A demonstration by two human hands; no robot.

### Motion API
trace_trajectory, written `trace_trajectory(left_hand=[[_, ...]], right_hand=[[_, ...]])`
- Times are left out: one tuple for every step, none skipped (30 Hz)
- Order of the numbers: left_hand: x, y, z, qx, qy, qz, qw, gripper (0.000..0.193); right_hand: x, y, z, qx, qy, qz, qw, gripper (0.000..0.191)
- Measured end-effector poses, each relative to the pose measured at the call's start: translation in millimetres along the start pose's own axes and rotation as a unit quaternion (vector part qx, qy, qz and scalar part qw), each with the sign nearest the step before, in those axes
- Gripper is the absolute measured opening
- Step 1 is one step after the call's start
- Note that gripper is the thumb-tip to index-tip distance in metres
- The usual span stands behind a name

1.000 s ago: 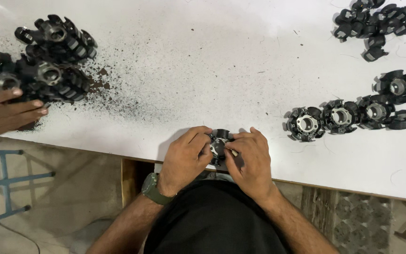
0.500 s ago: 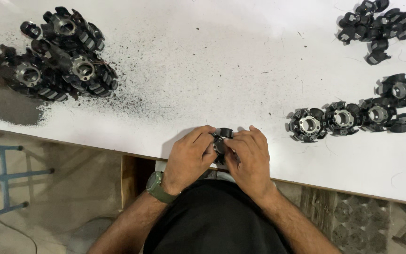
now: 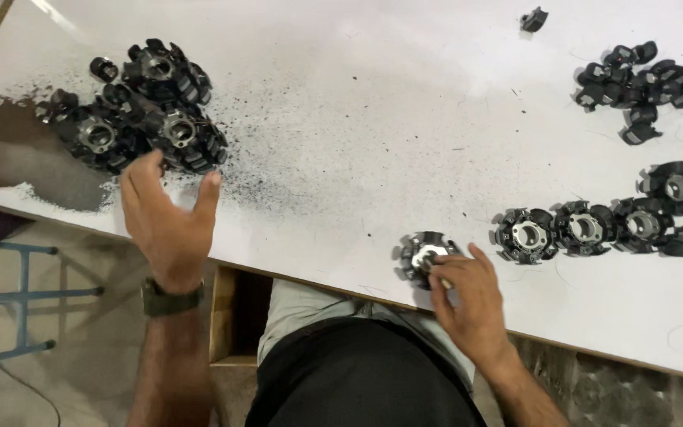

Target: The person repeatedly picks up small black metal parts from a white table and rubs their edges with a small rectangular block, then places them back. The person also gathers and moves piles of parts across the table.

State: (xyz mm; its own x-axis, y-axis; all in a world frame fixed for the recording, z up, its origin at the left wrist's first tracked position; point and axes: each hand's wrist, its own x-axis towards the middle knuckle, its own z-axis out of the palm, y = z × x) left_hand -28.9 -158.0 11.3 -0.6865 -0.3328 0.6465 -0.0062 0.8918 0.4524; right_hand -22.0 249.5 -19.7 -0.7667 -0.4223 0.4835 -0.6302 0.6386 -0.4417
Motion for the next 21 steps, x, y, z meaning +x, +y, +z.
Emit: trace_trajectory(left_hand=[[10.3, -7.1, 4.5, 0.019, 0.007, 0.023, 1.0, 0.065], [20.0, -12.0, 9.7, 0.038, 0.014, 0.046, 0.998, 0.075], [31.5, -16.6, 15.8, 0.075, 0.007, 0.037, 0.996, 0.079], [43.8, -19.6, 24.1, 0.109, -0.001, 0.03, 0.994, 0.084], [51.5, -20.5, 31.3, 0.14, -0.01, 0.025, 0.99, 0.088], [56.2, -20.7, 37.8, 0.155, -0.02, 0.005, 0.988, 0.081], [60.5, -19.5, 44.8, 0.17, -0.03, -0.015, 0.985, 0.074], [63.2, -18.7, 50.1, 0.185, -0.04, -0.035, 0.981, 0.067], [64.8, -18.3, 52.7, 0.193, -0.025, -0.008, 0.981, 0.067], [63.2, -17.3, 53.3, 0.202, -0.012, 0.02, 0.979, 0.066], [60.7, -15.4, 53.7, 0.211, 0.002, 0.049, 0.976, 0.065], [56.4, -12.4, 53.6, 0.197, 0.002, 0.067, 0.978, 0.064], [47.7, -8.1, 52.2, 0.184, 0.001, 0.083, 0.979, 0.063], [38.8, -2.5, 51.1, 0.172, -0.001, 0.099, 0.98, 0.062], [31.3, 3.5, 50.8, 0.146, -0.03, 0.084, 0.985, 0.063], [23.5, 10.2, 50.4, 0.121, -0.059, 0.069, 0.988, 0.064], [16.4, 17.2, 50.0, 0.096, -0.088, 0.054, 0.99, 0.064], [8.5, 25.3, 49.7, 0.072, -0.096, 0.091, 0.989, 0.065], [0.7, 34.8, 50.2, 0.049, -0.102, 0.127, 0.985, 0.065], [-4.2, 43.7, 50.5, 0.026, -0.107, 0.161, 0.981, 0.065], [-7.1, 51.0, 48.6, -0.008, -0.138, 0.193, 0.972, 0.067]], right_hand=[[-0.1, 6.1, -8.5, -0.005, 0.012, 0.013, 1.0, 0.027], [0.8, 12.1, -16.0, -0.011, 0.024, 0.028, 0.999, 0.026], [3.3, 19.0, -23.4, -0.018, 0.019, 0.032, 0.999, 0.025], [5.6, 26.2, -32.0, -0.027, 0.016, 0.039, 0.999, 0.024], [7.1, 31.5, -38.7, -0.039, 0.015, 0.048, 0.998, 0.023], [7.6, 35.6, -43.9, -0.026, 0.012, 0.046, 0.999, 0.022], [7.5, 39.8, -50.2, -0.014, 0.01, 0.045, 0.999, 0.022], [7.8, 44.2, -55.7, -0.002, 0.008, 0.042, 0.999, 0.021], [8.1, 48.6, -60.1, -0.005, 0.009, 0.042, 0.999, 0.022], [8.1, 52.8, -63.4, -0.006, 0.01, 0.044, 0.999, 0.022], [8.4, 57.6, -66.2, -0.007, 0.011, 0.046, 0.999, 0.022], [8.8, 62.9, -68.9, -0.014, 0.015, 0.047, 0.999, 0.022], [9.1, 68.6, -71.3, -0.019, 0.017, 0.048, 0.999, 0.021], [9.0, 74.4, -73.7, -0.024, 0.018, 0.05, 0.998, 0.021], [8.6, 80.2, -75.8, -0.025, 0.024, 0.056, 0.998, 0.021], [8.4, 86.2, -77.8, -0.026, 0.03, 0.06, 0.997, 0.021], [7.9, 92.1, -79.9, -0.027, 0.036, 0.064, 0.997, 0.022], [7.1, 97.6, -82.3, -0.028, 0.038, 0.074, 0.996, 0.021], [6.8, 103.4, -85.1, -0.029, 0.039, 0.083, 0.995, 0.02], [7.0, 109.1, -88.0, -0.03, 0.04, 0.089, 0.995, 0.02], [7.4, 114.5, -91.6, -0.026, 0.038, 0.112, 0.993, 0.02]])
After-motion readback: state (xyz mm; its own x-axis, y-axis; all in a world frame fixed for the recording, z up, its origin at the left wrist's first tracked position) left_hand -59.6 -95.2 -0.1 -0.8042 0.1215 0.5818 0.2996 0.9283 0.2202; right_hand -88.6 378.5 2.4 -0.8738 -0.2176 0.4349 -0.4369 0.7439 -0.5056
